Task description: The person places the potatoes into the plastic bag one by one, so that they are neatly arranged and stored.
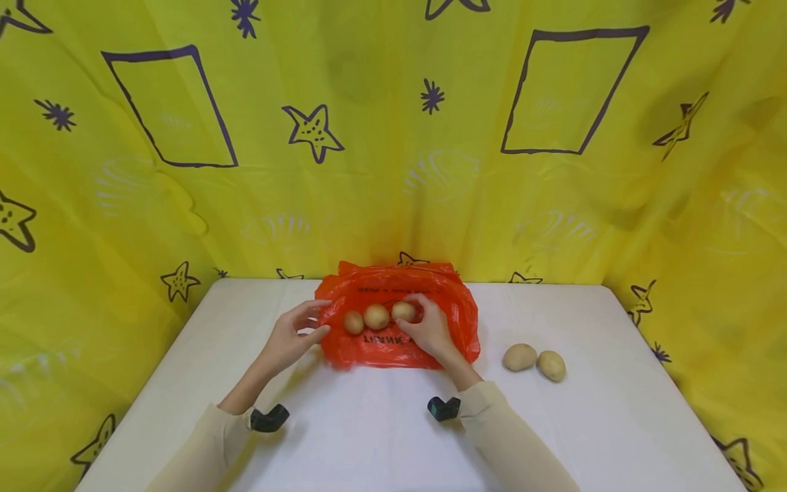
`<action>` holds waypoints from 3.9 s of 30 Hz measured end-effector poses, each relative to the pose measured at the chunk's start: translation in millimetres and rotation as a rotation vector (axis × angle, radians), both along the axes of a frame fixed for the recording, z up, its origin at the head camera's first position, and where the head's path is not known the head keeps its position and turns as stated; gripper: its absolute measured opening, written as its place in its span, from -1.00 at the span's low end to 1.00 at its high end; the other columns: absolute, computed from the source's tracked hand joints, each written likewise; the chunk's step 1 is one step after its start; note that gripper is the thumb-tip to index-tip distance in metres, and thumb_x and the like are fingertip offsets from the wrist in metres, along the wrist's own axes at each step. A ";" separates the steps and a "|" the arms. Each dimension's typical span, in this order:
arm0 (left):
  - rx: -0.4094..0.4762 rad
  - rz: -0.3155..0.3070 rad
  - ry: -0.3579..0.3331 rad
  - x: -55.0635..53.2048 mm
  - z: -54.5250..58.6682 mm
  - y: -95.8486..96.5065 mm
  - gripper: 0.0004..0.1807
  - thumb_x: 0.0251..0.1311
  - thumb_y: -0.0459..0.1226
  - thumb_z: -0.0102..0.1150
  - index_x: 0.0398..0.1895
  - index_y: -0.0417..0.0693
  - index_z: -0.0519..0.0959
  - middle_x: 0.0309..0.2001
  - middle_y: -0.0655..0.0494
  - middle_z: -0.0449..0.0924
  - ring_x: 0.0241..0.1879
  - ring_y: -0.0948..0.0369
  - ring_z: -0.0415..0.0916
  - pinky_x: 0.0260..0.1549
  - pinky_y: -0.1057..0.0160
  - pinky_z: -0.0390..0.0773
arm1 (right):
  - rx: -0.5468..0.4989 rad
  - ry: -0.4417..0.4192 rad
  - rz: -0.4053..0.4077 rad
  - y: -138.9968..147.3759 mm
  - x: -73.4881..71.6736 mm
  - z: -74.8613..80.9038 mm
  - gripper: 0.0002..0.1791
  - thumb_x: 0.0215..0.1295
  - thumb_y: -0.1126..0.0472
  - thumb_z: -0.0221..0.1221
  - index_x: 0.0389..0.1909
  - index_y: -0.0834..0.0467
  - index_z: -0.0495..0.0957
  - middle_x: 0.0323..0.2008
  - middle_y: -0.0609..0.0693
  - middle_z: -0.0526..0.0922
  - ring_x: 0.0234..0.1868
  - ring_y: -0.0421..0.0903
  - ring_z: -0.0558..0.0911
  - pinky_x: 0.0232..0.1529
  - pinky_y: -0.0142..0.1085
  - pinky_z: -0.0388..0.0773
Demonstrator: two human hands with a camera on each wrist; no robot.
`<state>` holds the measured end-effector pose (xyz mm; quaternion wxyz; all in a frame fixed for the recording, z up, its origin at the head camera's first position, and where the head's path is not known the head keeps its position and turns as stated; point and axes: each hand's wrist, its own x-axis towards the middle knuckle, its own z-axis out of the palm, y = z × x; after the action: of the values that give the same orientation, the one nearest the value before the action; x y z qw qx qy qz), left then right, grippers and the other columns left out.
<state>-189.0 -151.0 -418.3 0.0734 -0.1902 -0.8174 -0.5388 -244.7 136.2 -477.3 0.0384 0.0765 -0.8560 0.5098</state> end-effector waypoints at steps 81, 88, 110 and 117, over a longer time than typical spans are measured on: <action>-0.022 -0.003 -0.011 1.0 2.2 -0.8 -0.56 0.25 -0.56 0.27 0.21 -0.33 0.55 -0.05 -0.33 0.65 -0.15 -0.21 0.65 -0.22 0.01 0.72 | 0.107 0.021 0.071 -3.8 11.7 -2.4 -0.36 0.25 0.19 0.44 0.30 0.16 0.42 0.12 0.22 0.49 0.04 0.16 0.46 0.02 -0.05 0.53; -0.024 -0.004 -0.020 -2.4 -2.5 -0.9 -0.56 0.27 -0.53 0.28 0.23 -0.29 0.55 -0.03 -0.30 0.65 -0.13 -0.19 0.65 -0.18 -0.05 0.72 | 0.134 0.011 0.064 -4.7 19.5 4.2 -0.35 0.26 0.14 0.43 0.33 0.11 0.42 0.10 0.21 0.48 0.02 0.14 0.46 -0.03 -0.09 0.51; -0.027 0.010 -0.021 -20.2 -30.7 -11.1 -0.54 0.28 -0.44 0.33 0.24 -0.02 0.59 -0.02 -0.09 0.68 -0.13 -0.02 0.67 -0.26 0.23 0.72 | 0.132 0.080 0.166 -1.8 48.9 24.0 -0.35 0.29 0.11 0.41 0.36 0.10 0.41 0.21 0.24 0.44 0.01 0.22 0.55 -0.09 -0.06 0.60; -0.016 -0.005 -0.017 -20.4 -30.0 -11.4 -0.54 0.28 -0.45 0.32 0.25 -0.06 0.59 0.00 -0.13 0.68 -0.12 -0.05 0.66 -0.22 0.25 0.71 | 0.115 0.149 0.197 -2.7 58.4 32.7 -0.34 0.28 0.17 0.42 0.36 0.07 0.39 0.18 0.26 0.46 0.02 0.24 0.54 -0.02 0.17 0.58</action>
<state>-209.3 -162.4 -448.3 0.0633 -0.1883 -0.8216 -0.5343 -186.3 133.5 -444.6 0.0470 0.2000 -0.8670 0.4540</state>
